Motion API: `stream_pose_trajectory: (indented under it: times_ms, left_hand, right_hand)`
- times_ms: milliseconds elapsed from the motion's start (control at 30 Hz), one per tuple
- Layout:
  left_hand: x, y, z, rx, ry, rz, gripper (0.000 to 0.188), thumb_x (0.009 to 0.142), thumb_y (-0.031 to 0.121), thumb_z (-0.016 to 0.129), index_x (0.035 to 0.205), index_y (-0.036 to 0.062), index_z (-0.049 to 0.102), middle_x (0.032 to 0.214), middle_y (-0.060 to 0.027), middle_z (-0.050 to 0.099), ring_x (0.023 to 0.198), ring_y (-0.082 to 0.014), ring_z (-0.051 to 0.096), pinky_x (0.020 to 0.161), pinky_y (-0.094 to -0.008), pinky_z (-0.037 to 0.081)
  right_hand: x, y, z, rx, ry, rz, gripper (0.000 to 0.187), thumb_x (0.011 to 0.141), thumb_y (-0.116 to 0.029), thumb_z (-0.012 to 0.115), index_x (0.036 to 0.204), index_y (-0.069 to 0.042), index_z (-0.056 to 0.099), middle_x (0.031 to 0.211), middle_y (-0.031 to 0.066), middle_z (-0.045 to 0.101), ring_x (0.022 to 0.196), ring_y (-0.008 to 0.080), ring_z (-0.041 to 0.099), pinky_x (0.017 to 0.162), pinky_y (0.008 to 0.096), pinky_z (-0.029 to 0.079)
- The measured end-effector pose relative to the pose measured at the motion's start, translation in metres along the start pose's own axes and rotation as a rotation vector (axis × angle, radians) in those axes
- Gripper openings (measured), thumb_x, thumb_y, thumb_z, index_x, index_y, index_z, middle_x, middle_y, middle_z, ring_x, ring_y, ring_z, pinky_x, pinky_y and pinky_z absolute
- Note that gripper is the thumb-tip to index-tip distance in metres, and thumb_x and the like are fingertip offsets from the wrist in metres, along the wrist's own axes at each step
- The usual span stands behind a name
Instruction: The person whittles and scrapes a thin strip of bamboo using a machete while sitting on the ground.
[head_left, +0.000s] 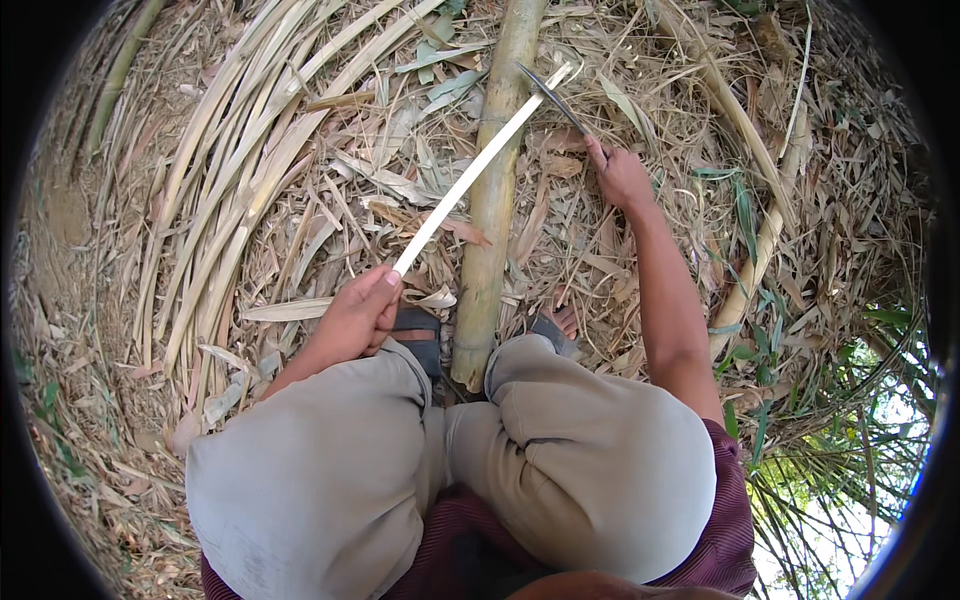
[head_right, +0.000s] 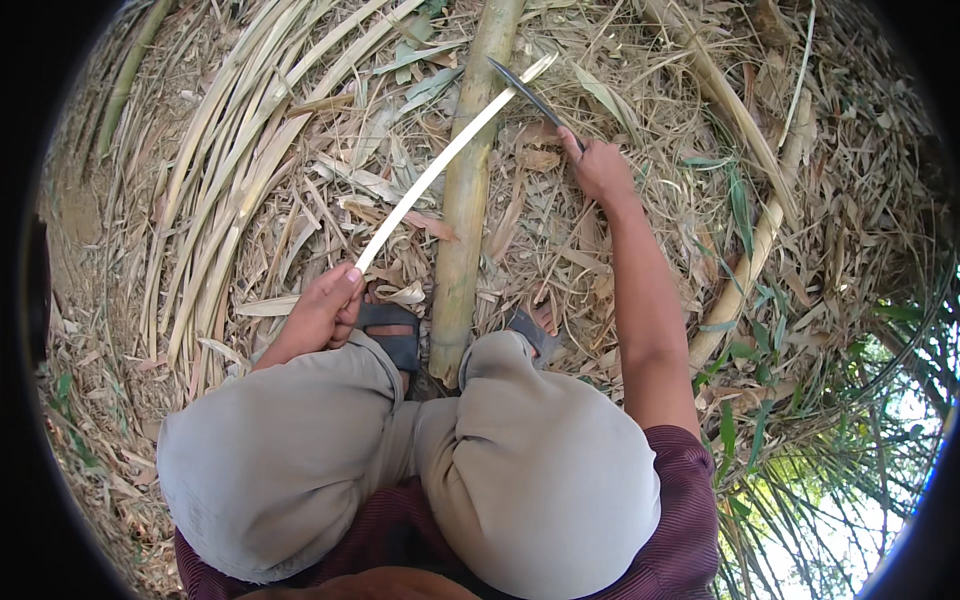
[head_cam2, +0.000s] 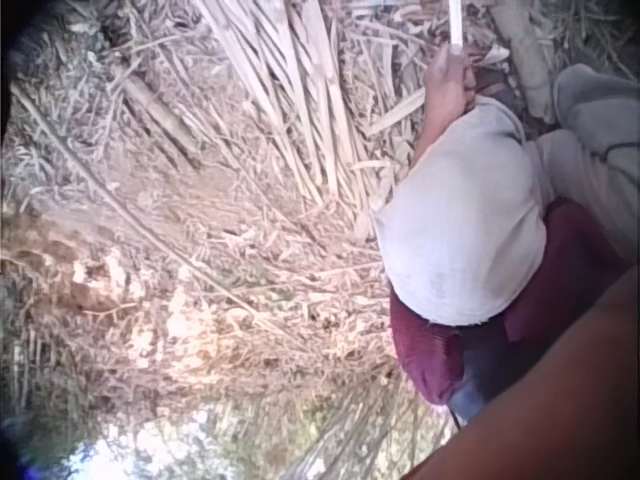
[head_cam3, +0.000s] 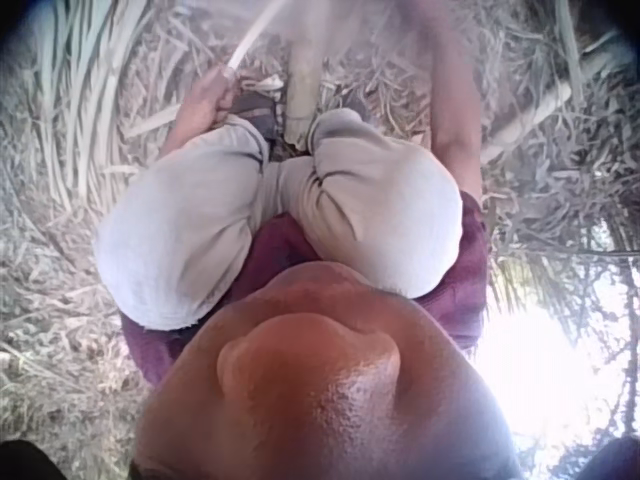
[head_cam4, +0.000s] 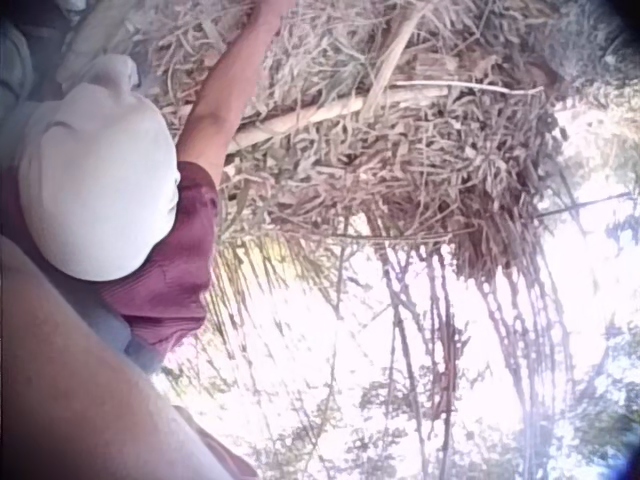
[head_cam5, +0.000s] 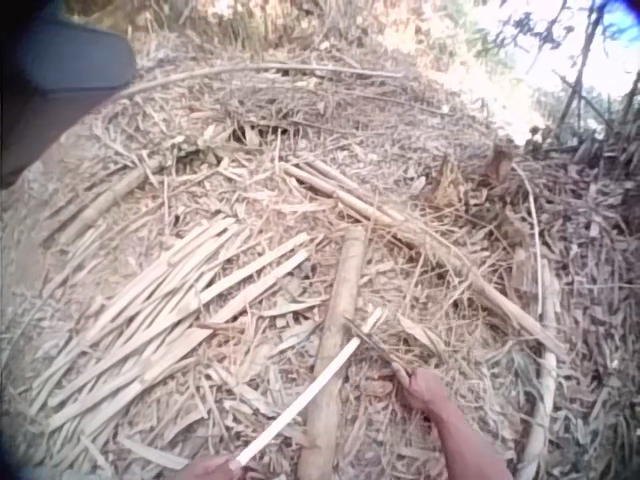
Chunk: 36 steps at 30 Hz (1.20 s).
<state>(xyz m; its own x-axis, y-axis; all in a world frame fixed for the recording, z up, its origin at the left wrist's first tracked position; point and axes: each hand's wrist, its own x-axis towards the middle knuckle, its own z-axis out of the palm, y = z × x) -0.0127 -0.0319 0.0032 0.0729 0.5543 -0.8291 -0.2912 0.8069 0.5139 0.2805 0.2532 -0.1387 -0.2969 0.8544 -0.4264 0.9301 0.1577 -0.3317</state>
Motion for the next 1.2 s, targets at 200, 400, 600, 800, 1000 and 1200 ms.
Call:
stream_pose_trajectory:
  times_ms: [200,400,600,800,1000,1200]
  left_hand:
    - [-0.052,0.026,-0.034,0.01,0.031,-0.061,0.031,0.104,0.037,0.044,0.084,0.0133,0.042,0.057,0.0058,0.032,0.043,-0.0036,0.021,0.039,-0.0234,0.015]
    - [-0.145,-0.008,-0.083,0.067,0.22,0.152,0.034,0.102,0.038,0.049,0.082,0.0111,0.045,0.055,0.0052,0.033,0.046,-0.0042,0.025,0.043,-0.0222,0.019]
    - [-0.15,0.042,-0.043,-0.006,0.358,0.357,0.032,0.103,0.036,0.048,0.082,0.0117,0.047,0.058,0.0054,0.033,0.049,-0.0034,0.026,0.045,-0.0217,0.021]
    - [-0.175,0.059,-0.037,0.278,0.48,0.681,0.033,0.104,0.034,0.048,0.08,0.0104,0.05,0.062,0.0064,0.039,0.055,-0.0031,0.032,0.05,-0.0205,0.026]
    - [-0.224,0.055,-0.023,0.177,0.44,0.758,0.034,0.104,0.032,0.045,0.078,0.0102,0.048,0.061,0.0058,0.037,0.049,-0.0033,0.028,0.044,-0.0213,0.022]
    - [-0.277,0.028,0.012,0.061,0.333,0.803,0.036,0.104,0.034,0.045,0.076,0.0113,0.043,0.057,0.005,0.033,0.045,-0.004,0.023,0.04,-0.0223,0.018]
  right_hand:
    - [-0.004,-0.007,-0.009,-0.091,0.084,-0.051,0.082,0.092,-0.074,0.031,0.09,-0.002,0.069,0.087,0.0267,0.067,0.089,0.0451,0.064,0.08,0.0506,0.05]
    - [0.018,0.037,-0.048,0.35,0.419,0.192,0.083,0.097,-0.067,0.027,0.081,0.005,0.066,0.077,0.0251,0.065,0.078,0.0411,0.064,0.074,0.0495,0.049]
    - [-0.068,-0.037,-0.038,1.296,0.226,0.171,0.058,0.1,-0.062,0.031,0.068,-0.014,0.037,0.055,-0.0043,0.032,0.043,0.0083,0.032,0.04,0.0258,0.028]
    - [-0.136,-0.109,-0.08,0.829,0.333,-0.468,0.056,0.099,-0.059,0.039,0.076,-0.009,0.043,0.053,-0.001,0.038,0.042,0.0145,0.043,0.039,0.0309,0.036]
    - [-0.213,-0.216,-0.189,-0.098,0.571,-1.064,0.063,0.088,-0.069,0.051,0.076,-0.006,0.051,0.058,0.0121,0.057,0.049,0.0281,0.061,0.044,0.0379,0.048]
    - [-0.257,-0.289,-0.228,-0.287,0.634,-1.207,0.066,0.087,-0.072,0.047,0.078,-0.006,0.053,0.06,0.0079,0.059,0.041,0.0218,0.056,0.038,0.0369,0.047]
